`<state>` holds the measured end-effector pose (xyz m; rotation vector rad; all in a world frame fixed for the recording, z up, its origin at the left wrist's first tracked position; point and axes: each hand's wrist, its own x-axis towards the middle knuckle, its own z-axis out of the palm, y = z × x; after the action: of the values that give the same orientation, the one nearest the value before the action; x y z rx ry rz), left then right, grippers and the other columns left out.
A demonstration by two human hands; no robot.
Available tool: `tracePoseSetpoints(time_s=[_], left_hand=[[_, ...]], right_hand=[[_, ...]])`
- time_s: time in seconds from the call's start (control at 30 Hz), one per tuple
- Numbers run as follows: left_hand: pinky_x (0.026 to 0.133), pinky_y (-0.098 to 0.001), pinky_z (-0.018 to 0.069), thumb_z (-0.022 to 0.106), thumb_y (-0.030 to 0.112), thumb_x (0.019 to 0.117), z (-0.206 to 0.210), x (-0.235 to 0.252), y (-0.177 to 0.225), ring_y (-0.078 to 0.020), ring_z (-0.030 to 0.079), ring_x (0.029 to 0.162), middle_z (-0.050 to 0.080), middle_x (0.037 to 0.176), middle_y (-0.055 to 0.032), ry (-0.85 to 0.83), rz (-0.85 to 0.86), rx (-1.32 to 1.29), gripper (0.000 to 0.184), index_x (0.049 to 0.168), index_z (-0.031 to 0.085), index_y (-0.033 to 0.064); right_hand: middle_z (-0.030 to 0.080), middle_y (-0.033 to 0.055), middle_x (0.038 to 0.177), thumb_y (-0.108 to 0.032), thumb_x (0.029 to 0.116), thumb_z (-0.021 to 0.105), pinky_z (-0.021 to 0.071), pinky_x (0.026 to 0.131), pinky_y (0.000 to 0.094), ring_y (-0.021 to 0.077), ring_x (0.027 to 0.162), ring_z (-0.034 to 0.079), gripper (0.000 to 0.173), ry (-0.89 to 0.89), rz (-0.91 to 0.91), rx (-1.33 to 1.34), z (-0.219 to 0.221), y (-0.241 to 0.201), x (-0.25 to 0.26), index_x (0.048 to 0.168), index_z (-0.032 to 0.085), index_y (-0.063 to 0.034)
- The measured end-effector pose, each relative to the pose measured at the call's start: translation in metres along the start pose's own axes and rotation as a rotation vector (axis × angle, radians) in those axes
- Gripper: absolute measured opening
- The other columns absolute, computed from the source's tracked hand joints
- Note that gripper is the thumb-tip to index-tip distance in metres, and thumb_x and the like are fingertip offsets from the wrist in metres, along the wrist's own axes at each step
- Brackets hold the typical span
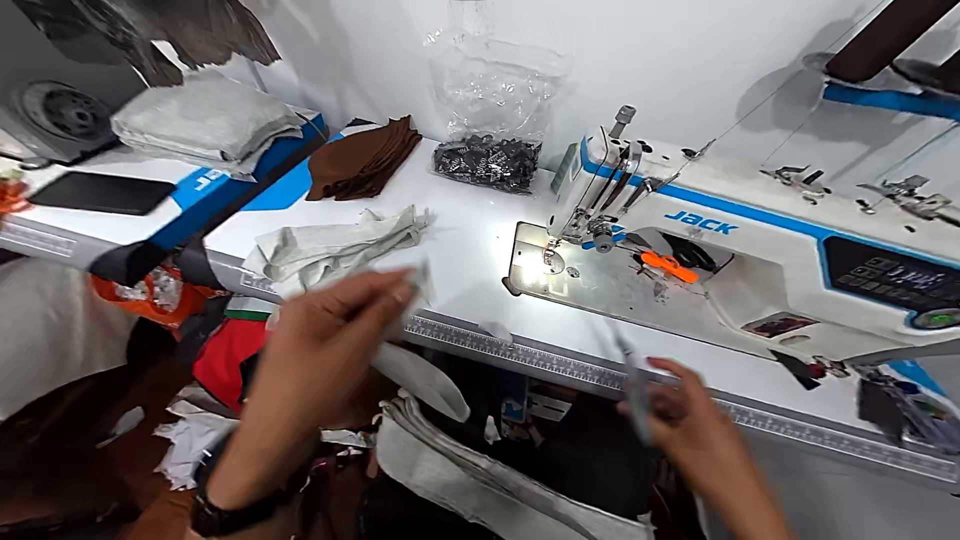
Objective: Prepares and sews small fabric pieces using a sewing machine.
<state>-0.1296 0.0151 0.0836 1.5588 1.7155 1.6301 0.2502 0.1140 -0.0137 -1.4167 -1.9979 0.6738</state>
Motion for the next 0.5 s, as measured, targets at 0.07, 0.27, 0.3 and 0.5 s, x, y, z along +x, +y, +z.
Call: tracePoseSetpoints(time_s=[0.07, 0.27, 0.3, 0.5], left_hand=[[0.060, -0.0195, 0.0558, 0.063, 0.021, 0.1017, -0.028, 0.037, 0.015, -0.0003, 0.063, 0.065, 0.071, 0.085, 0.0081, 0.054, 0.069, 0.092, 0.020, 0.116, 0.074, 0.0129], [0.072, -0.0306, 0.0582, 0.061, 0.023, 0.1028, -0.026, 0.161, -0.013, -0.0077, 0.067, 0.077, 0.072, 0.097, -0.0027, -0.114, 0.035, 0.357, 0.024, 0.119, 0.072, 0.0087], [0.088, -0.0454, 0.0556, 0.060, 0.024, 0.1034, -0.025, 0.171, -0.026, -0.0206, 0.069, 0.096, 0.071, 0.111, -0.0131, -0.190, 0.050, 0.434, 0.031, 0.127, 0.068, 0.0054], [0.092, -0.0293, 0.0587, 0.055, 0.037, 0.1038, 0.004, 0.083, -0.100, -0.0082, 0.069, 0.105, 0.072, 0.119, -0.0058, -0.739, 0.095, 0.128, 0.047, 0.136, 0.058, 0.0025]], right_hand=[[0.071, 0.0222, 0.100, -0.006, 0.0879, 0.074, 0.0554, 0.071, 0.0659, 0.0404, 0.081, 0.070, 0.048, 0.064, -0.025, -0.238, -0.030, 0.025, 0.026, 0.134, 0.061, -0.0030], [0.067, 0.0310, 0.121, 0.003, 0.0970, 0.060, 0.0456, 0.092, 0.0766, 0.0549, 0.114, 0.062, 0.023, 0.176, -0.064, -0.539, -0.055, 0.043, 0.068, 0.115, 0.074, 0.0032], [0.066, 0.0299, 0.124, 0.001, 0.0989, 0.059, 0.0462, 0.094, 0.0742, 0.0529, 0.116, 0.062, 0.024, 0.195, -0.061, -0.517, -0.060, 0.038, 0.060, 0.118, 0.072, 0.0025], [0.074, 0.0076, 0.106, -0.010, 0.0928, 0.070, 0.0627, 0.084, 0.0416, 0.0183, 0.093, 0.073, 0.024, -0.342, 0.129, 0.038, -0.077, 0.062, -0.082, 0.116, 0.071, -0.0059]])
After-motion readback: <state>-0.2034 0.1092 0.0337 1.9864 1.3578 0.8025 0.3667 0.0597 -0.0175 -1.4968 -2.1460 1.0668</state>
